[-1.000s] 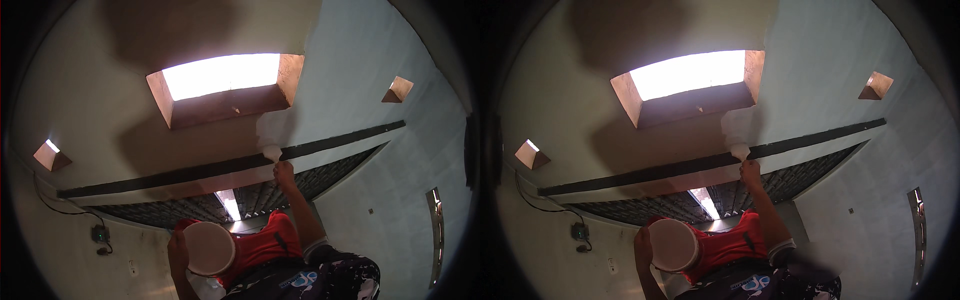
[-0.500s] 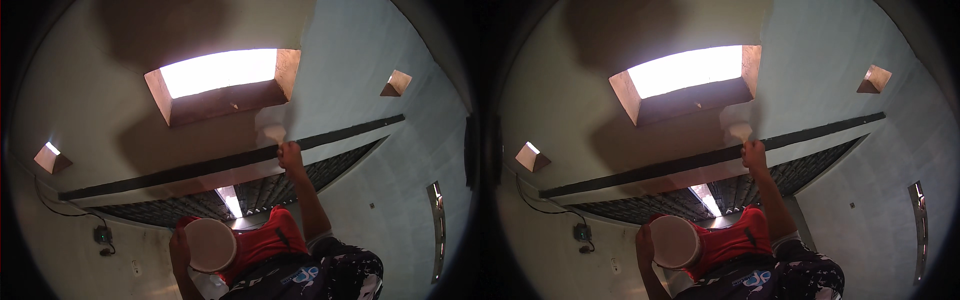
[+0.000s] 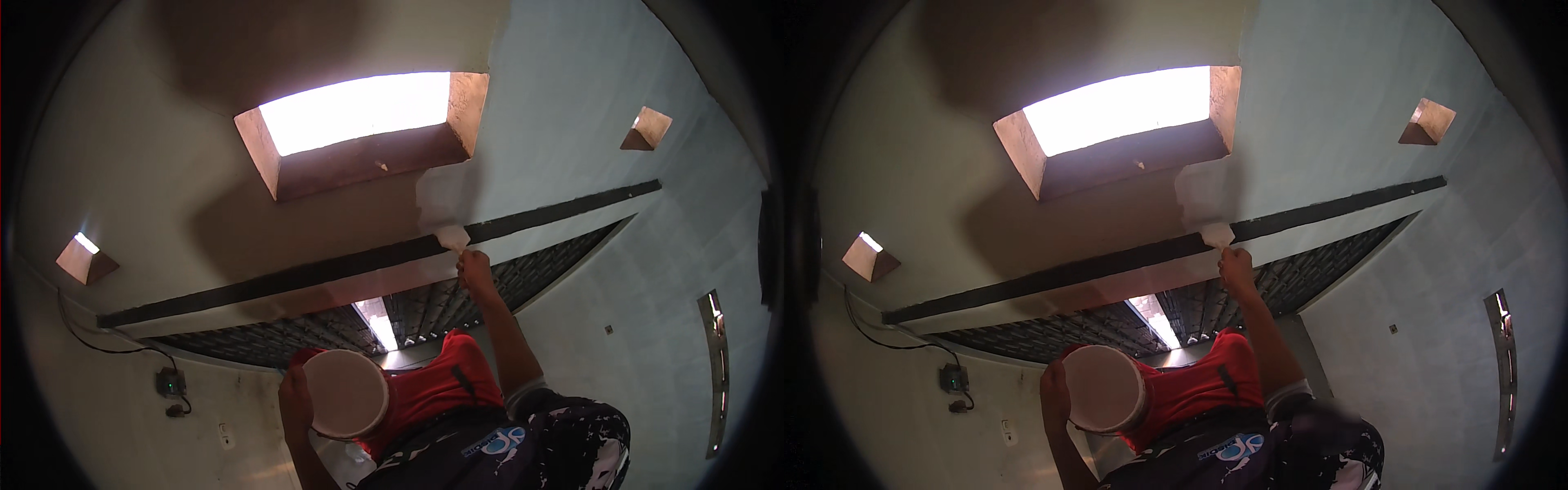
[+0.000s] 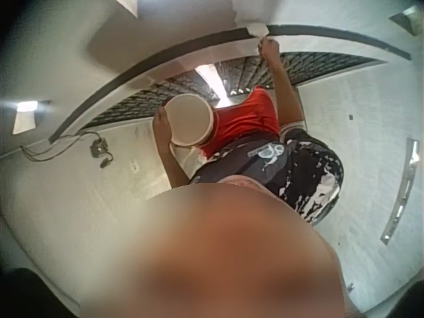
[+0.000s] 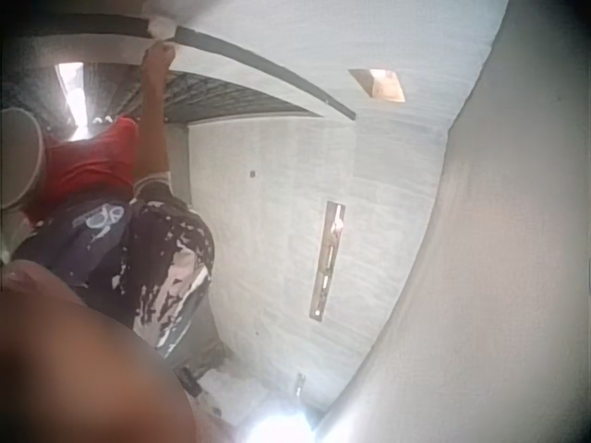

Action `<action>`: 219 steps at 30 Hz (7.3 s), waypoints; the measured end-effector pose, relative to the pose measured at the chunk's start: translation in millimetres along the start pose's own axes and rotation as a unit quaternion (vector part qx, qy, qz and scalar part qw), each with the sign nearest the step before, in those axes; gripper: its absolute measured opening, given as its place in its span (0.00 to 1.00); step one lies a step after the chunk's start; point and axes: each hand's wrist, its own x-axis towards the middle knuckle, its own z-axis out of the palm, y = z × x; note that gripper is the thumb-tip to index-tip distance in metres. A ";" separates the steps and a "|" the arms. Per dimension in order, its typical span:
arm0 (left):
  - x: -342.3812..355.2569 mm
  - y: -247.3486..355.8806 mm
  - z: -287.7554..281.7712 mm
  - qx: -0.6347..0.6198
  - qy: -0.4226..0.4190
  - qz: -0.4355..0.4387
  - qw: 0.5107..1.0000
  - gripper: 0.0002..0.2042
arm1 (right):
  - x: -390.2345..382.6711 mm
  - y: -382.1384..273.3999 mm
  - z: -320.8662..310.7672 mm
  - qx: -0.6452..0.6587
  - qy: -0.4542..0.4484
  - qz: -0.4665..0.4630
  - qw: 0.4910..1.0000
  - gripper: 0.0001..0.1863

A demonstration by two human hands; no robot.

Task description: Painting a ceiling or overhead surface using a brush and a bucket of white paint.

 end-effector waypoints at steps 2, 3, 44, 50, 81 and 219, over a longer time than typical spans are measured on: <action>0.2 3.4 0.7 0.004 -0.002 -0.018 1.000 0.26 | 16.1 -5.2 1.7 0.015 -0.009 0.002 1.000 0.08; 1.1 4.4 1.0 0.006 -0.004 -0.035 0.999 0.26 | 19.1 -14.8 2.8 0.017 -0.009 0.003 1.000 0.08; 3.8 -0.7 0.9 -0.006 0.001 -0.029 1.000 0.25 | -63.1 -77.0 15.4 0.072 -0.066 -0.059 0.993 0.06; -1.5 -5.7 0.5 -0.013 0.003 -0.019 1.000 0.25 | -21.2 12.3 28.0 0.022 -0.011 0.015 1.000 0.08; -0.3 -11.4 -2.3 -0.012 0.009 -0.015 1.000 0.24 | 24.2 9.6 -3.1 -0.024 0.022 0.018 0.999 0.07; 2.6 6.4 1.9 -0.024 -0.036 -0.024 0.999 0.26 | 52.6 -23.8 -46.5 -0.178 -0.001 -0.317 0.932 0.11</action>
